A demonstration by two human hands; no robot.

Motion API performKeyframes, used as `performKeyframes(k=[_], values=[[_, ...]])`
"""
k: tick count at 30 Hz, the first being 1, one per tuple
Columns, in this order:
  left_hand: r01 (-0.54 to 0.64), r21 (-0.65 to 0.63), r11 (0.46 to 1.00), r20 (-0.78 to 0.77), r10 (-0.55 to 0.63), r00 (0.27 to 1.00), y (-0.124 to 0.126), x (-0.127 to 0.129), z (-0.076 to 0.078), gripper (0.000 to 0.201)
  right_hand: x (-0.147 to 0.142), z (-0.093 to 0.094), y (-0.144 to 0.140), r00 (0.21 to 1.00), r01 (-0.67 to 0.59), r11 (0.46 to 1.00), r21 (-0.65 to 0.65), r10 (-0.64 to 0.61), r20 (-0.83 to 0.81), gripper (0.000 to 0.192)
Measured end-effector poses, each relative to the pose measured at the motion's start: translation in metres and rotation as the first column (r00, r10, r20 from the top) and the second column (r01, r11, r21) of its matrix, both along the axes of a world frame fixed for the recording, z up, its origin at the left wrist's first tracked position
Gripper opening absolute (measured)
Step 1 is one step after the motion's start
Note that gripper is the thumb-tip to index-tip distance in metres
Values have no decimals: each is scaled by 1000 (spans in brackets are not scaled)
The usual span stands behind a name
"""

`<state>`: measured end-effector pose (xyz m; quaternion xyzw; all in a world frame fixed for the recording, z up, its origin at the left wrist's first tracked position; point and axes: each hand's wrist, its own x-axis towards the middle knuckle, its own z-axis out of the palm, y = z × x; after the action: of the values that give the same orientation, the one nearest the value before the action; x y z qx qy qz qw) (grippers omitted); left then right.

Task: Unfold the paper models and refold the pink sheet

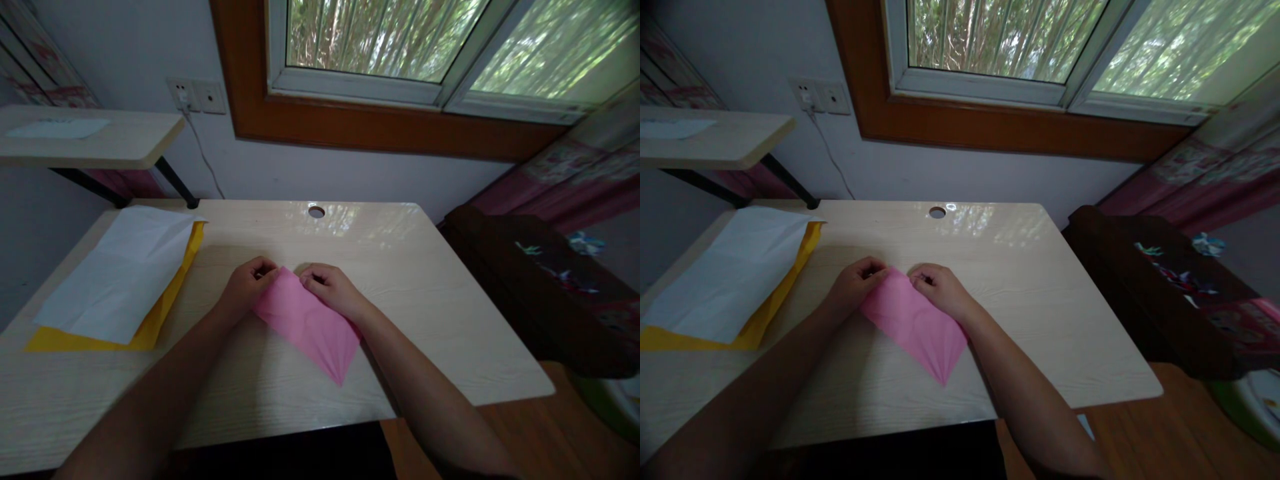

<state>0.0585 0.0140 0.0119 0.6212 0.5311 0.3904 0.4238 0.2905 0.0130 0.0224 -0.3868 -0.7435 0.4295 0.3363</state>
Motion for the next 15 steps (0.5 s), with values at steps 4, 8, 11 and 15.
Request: performKeyframes(k=[4, 8, 11, 15], values=[[103, -32, 994, 16, -103, 995, 0, -1, 2, 32, 0, 1, -1, 997, -69, 997, 36, 68, 44, 17], [170, -63, 984, -67, -174, 983, -3, 1, 7, 26, -2, 1, -2, 992, -122, 990, 65, 119, 43, 17], [145, -60, 988, -65, -149, 987, -4, 2, 9, 22, -2, 1, -2, 992, -121, 990, 69, 118, 47, 17], [100, -48, 994, -56, -103, 993, -4, 3, 10, 19, 0, 2, -1, 993, -98, 993, 70, 93, 69, 17]])
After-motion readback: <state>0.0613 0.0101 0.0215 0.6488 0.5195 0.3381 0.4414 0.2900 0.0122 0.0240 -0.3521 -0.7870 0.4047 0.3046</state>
